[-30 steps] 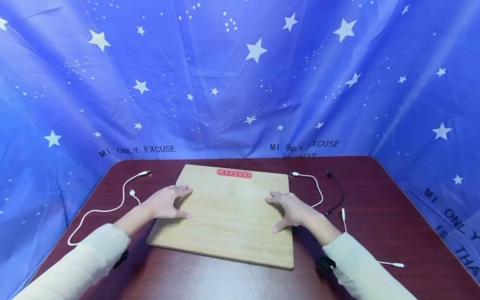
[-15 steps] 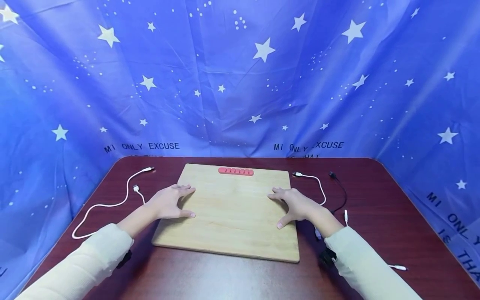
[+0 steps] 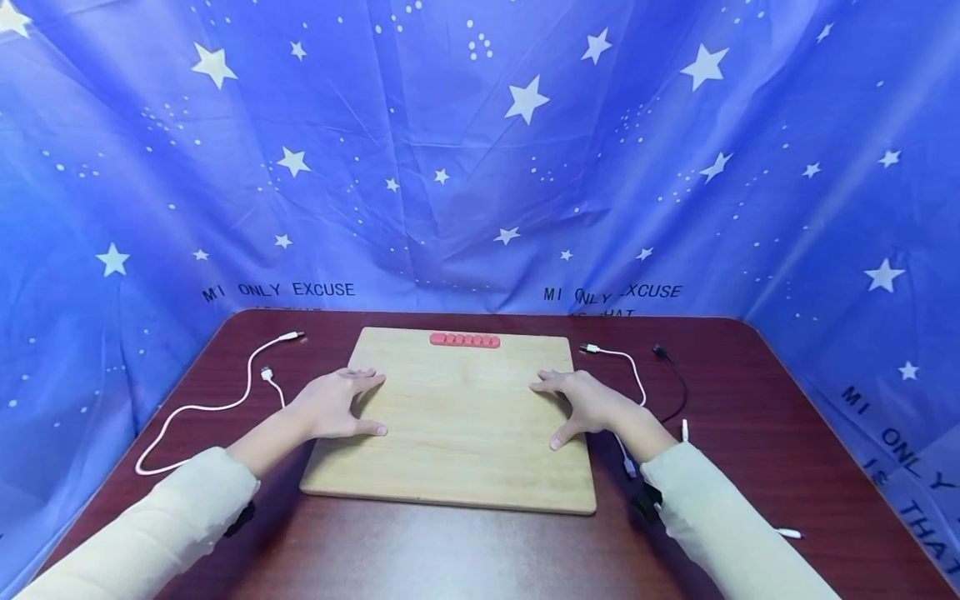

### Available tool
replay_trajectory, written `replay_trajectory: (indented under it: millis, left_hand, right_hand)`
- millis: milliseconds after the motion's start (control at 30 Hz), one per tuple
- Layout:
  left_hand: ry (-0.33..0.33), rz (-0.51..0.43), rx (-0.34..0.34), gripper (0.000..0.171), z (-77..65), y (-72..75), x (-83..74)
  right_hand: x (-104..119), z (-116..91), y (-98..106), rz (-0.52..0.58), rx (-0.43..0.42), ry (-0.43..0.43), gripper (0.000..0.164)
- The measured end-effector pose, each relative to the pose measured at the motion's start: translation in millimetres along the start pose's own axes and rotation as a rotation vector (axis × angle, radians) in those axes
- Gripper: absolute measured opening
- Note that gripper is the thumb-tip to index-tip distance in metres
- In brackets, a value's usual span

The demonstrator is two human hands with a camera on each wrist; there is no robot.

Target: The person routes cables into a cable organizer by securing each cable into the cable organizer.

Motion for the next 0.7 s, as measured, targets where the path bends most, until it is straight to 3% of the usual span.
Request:
replay_trajectory:
  millis: [700]
  left_hand:
    - [0.005,0.033,-0.018,0.085,-8.2,-0.1,-0.2]
  right_hand:
    - [-1.0,5.8,-0.8,0.015,0.014,0.013,0.091]
Point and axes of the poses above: each hand's wrist, its own z-axis towards the middle knuckle, its own y-axis out of the back of the hand, x = y × z, the point moved 1 cm from there along z, towards the middle knuckle, and after that the axes turned 4 degrees about -x, right-handed, at the moved point
